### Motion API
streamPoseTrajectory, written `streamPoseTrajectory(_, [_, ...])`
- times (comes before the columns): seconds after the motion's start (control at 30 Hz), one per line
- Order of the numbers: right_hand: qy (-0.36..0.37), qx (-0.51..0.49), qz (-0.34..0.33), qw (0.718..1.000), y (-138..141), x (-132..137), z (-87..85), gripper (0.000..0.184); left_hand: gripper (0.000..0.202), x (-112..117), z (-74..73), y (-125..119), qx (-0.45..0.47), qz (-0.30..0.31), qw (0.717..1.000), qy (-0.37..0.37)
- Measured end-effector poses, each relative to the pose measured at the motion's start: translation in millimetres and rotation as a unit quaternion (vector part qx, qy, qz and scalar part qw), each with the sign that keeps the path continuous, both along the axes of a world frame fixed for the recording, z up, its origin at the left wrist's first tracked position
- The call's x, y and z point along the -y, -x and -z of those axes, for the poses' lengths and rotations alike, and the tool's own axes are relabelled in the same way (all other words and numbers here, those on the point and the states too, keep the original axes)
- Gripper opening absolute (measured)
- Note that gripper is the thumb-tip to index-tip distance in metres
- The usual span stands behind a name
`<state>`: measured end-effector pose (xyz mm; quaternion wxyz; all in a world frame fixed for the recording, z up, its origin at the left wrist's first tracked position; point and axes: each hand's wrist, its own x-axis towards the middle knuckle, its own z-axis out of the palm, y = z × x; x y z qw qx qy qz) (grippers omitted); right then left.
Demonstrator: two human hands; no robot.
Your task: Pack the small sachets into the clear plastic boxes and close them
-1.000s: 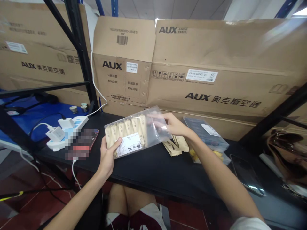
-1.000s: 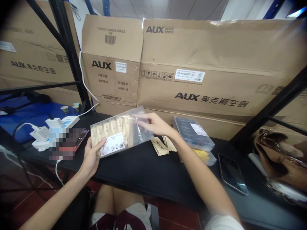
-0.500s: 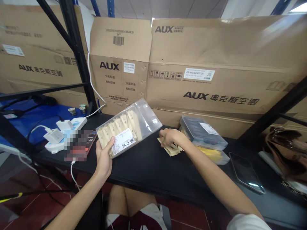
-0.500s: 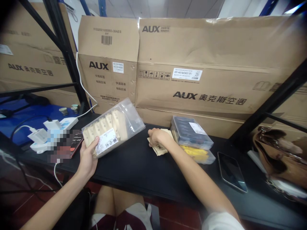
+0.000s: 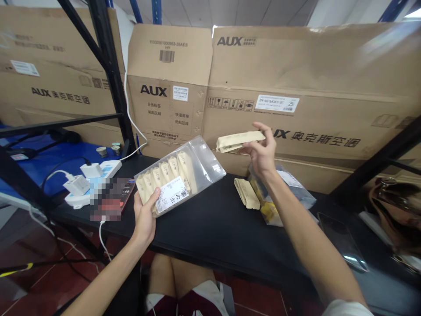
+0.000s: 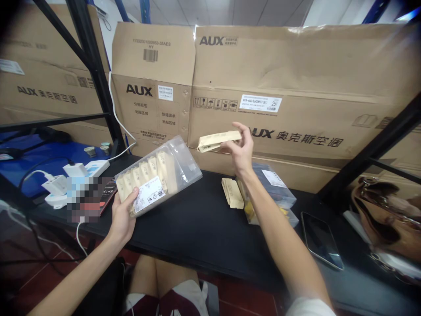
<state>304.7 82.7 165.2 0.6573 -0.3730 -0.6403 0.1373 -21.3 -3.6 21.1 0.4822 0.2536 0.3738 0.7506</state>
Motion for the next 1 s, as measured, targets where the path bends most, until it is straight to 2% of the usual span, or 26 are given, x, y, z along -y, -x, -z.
streamPoseTrajectory(0.1, [0.0, -0.016, -0.059, 0.998, 3, 12, -9.9, 0.065, 0.053, 0, 0.1, 0, -0.003, 0.001, 1.0, 0.005])
streamPoseTrajectory(0.27, [0.05, 0.025, -0.142, 0.988, 35, 31, -10.0, 0.066, 0.052, 1, -1.2, 0, -0.01, 0.005, 1.0, 0.011])
streamPoseTrajectory(0.37, [0.053, -0.015, -0.142, 0.988, 35, 31, -12.4, 0.064, 0.053, 2, -2.5, 0, -0.014, 0.007, 1.0, 0.012])
streamPoseTrajectory(0.53, [0.013, -0.078, -0.089, 0.993, 10, 23, -18.5, 0.064, 0.053, 2, -2.4, -1, -0.005, 0.011, 1.0, 0.006])
streamPoseTrajectory(0.63, [0.063, -0.06, -0.141, 0.986, 13, 23, -14.2, 0.067, 0.055, 2, -2.6, -1, -0.001, 0.012, 1.0, 0.005])
streamPoseTrajectory(0.73, [0.145, 0.003, -0.217, 0.965, 32, 30, -6.2, 0.069, 0.058, 2, -3.2, -1, -0.005, 0.013, 1.0, 0.006])
streamPoseTrajectory(0.8, [0.191, 0.067, -0.231, 0.952, 45, 37, -1.2, 0.069, 0.059, 3, -2.7, -1, -0.011, 0.019, 1.0, 0.004])
streamPoseTrajectory(0.87, [0.218, 0.136, -0.189, 0.948, 56, 44, 2.9, 0.064, 0.06, 3, -1.1, 0, -0.025, 0.029, 0.999, 0.003])
streamPoseTrajectory(0.93, [0.221, 0.219, -0.136, 0.94, 63, 50, 6.0, 0.049, 0.061, 4, 1.2, 0, -0.051, 0.041, 0.998, 0.001])
streamPoseTrajectory(1.0, [0.203, 0.32, -0.127, 0.917, 65, 54, 7.1, 0.041, 0.063, 4, 2.9, 0, -0.076, 0.048, 0.996, 0.002])
